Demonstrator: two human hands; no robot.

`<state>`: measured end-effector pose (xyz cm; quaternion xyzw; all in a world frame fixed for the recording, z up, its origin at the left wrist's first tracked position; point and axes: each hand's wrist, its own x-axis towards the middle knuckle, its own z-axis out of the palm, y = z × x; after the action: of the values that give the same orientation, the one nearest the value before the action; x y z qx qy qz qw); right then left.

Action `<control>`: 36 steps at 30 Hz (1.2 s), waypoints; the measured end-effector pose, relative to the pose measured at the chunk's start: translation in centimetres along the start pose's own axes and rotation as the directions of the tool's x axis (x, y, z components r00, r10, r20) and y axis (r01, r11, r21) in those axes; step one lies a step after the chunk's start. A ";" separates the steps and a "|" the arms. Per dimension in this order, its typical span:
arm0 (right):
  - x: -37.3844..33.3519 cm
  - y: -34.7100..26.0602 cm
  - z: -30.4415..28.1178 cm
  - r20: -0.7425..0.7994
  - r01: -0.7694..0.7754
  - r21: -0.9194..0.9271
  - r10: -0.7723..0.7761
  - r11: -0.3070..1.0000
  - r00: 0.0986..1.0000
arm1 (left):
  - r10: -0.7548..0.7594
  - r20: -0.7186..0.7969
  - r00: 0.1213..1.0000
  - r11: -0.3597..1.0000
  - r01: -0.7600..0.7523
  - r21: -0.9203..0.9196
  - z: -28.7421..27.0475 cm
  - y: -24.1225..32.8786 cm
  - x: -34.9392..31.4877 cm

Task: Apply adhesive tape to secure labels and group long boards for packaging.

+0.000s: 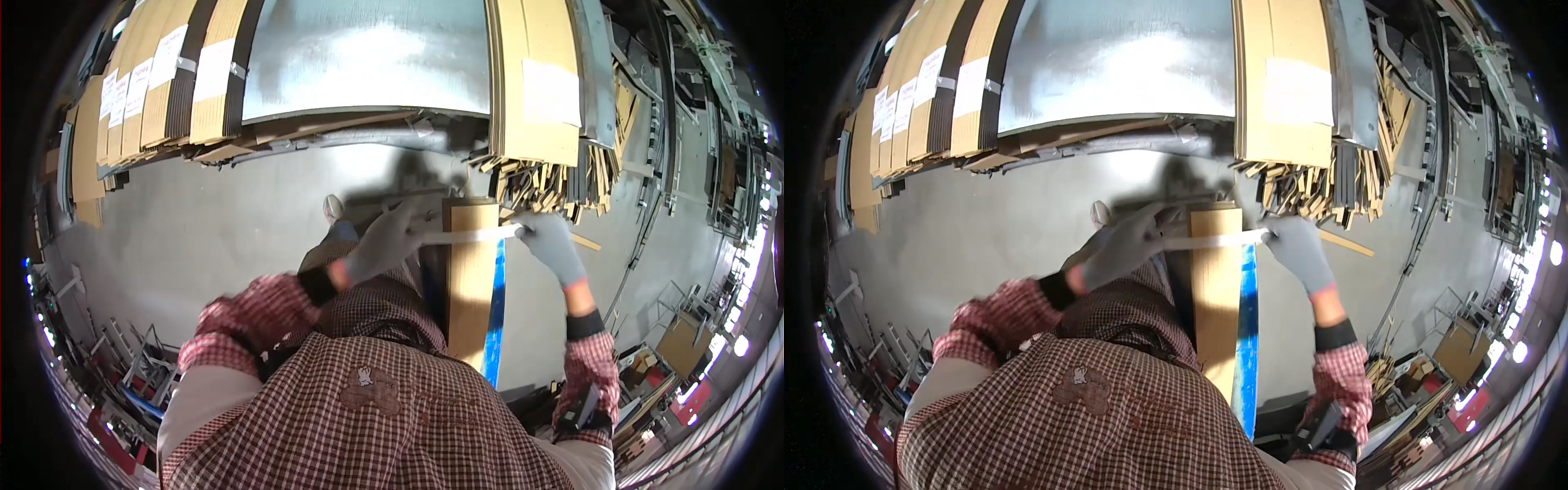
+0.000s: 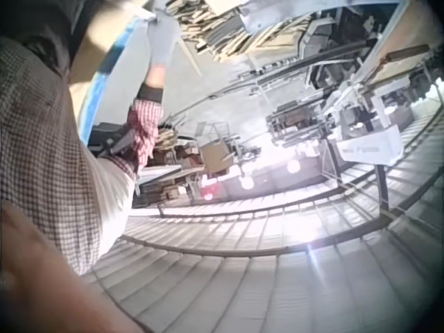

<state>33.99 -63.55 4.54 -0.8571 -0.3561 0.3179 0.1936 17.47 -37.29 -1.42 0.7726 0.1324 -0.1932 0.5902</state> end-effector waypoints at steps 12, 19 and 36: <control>1.6 -4.4 5.9 -0.521 -0.255 0.506 0.528 0.824 0.671 | 0.058 0.425 0.903 0.997 -0.071 0.015 8.5 -11.2 11.9; -0.1 -9.3 12.2 -0.565 -0.478 -0.053 0.368 0.877 0.738 | 0.534 0.251 0.807 0.844 -0.529 -0.093 0.0 -8.4 3.8; 0.4 -1.2 -0.1 0.017 -0.071 -0.031 0.072 0.997 0.997 | 0.656 -0.035 0.754 0.682 -0.572 0.456 8.2 3.9 4.6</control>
<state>33.68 -62.43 5.09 -0.8692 -0.3317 0.3271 0.1660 22.07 -46.33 -2.03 0.8940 -0.1228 0.0700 0.4251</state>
